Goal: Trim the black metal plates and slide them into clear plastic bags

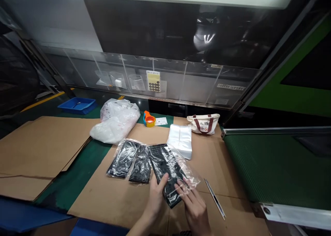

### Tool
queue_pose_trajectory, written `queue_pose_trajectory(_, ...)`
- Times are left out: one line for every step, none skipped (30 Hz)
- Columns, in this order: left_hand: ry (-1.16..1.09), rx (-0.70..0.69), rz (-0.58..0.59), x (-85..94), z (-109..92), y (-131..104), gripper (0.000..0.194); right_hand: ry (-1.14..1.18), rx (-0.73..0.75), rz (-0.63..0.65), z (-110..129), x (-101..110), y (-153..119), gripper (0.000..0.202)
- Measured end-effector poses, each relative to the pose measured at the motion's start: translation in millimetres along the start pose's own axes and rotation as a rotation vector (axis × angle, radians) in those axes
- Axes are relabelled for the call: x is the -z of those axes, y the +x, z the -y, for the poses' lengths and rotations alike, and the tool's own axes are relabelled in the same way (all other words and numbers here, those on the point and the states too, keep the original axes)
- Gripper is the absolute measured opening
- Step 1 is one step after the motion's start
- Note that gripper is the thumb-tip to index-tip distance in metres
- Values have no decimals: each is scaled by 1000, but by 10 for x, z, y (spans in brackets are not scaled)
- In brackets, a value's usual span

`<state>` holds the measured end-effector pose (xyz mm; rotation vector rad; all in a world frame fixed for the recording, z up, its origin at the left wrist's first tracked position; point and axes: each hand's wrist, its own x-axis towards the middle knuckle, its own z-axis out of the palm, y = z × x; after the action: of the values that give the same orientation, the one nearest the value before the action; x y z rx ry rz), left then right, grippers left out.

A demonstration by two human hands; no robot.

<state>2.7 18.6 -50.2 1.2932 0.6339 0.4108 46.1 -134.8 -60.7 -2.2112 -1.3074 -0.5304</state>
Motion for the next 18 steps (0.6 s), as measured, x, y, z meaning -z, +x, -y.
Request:
queue_pose_trajectory(47, -41, -6, 28, -13, -8, 44, 61, 3, -3, 38, -25, -20, 53)
queue_pose_trajectory(105, -76, -10, 63, -24, -13, 42, 145, -6, -4, 80, -36, -40, 50)
queue_pose_trajectory(170, -113, -20, 106, -31, -14, 40, 245, -46, -4, 125, -34, -59, 44)
queue_pose_trajectory(263, -156, -23, 154, -36, -14, 39, 352, -130, 0, 171, -21, -71, 36)
queue_pose_trajectory(380, -209, -22, 204, -37, -17, 37, 460, -265, 8, 220, -1, -73, 26)
queue_pose_trajectory(515, -274, -15, 250, -31, -25, 36, 571, -437, 8, 270, 18, -59, 18)
queue_pose_trajectory(656, -355, -1, 286, -20, -39, 38, 686, -624, -1, 323, 29, -28, 15)
queue_pose_trajectory(793, -451, 21, 308, -2, -58, 41, 805, -792, -13, 378, 28, 22, 19)
queue_pose_trajectory(914, -557, 50, 314, 22, -81, 46, 923, -915, -26, 435, 9, 87, 29)
queue_pose_trajectory(1008, -658, 80, 306, 48, -105, 52, 1036, -994, -39, 492, -26, 162, 41)
queue_pose_trajectory(1073, -738, 104, 290, 75, -127, 58, 1127, -1037, -51, 544, -75, 241, 50)
queue_pose_trajectory(1119, -787, 120, 272, 99, -145, 61, 1179, -1062, -63, 588, -135, 316, 55)
queue_pose_trajectory(1155, -806, 125, 259, 117, -156, 63, 1194, -1083, -65, 619, -202, 385, 55)
queue_pose_trajectory(1184, -801, 128, 260, 130, -160, 63, 1192, -1098, -51, 633, -274, 443, 53)
queue_pose_trajectory(1208, -783, 139, 277, 137, -157, 63, 1185, -1112, -33, 629, -350, 491, 50)
queue_pose_trajectory(1231, -757, 159, 314, 141, -151, 62, 1182, -1128, -16, 610, -433, 533, 45)
queue_pose_trajectory(1251, -730, 190, 369, 144, -143, 62, 1186, -1140, -2, 576, -526, 571, 41)
queue_pose_trajectory(1265, -698, 222, 438, 150, -138, 62, 1198, -1146, 12, 533, -633, 611, 38)
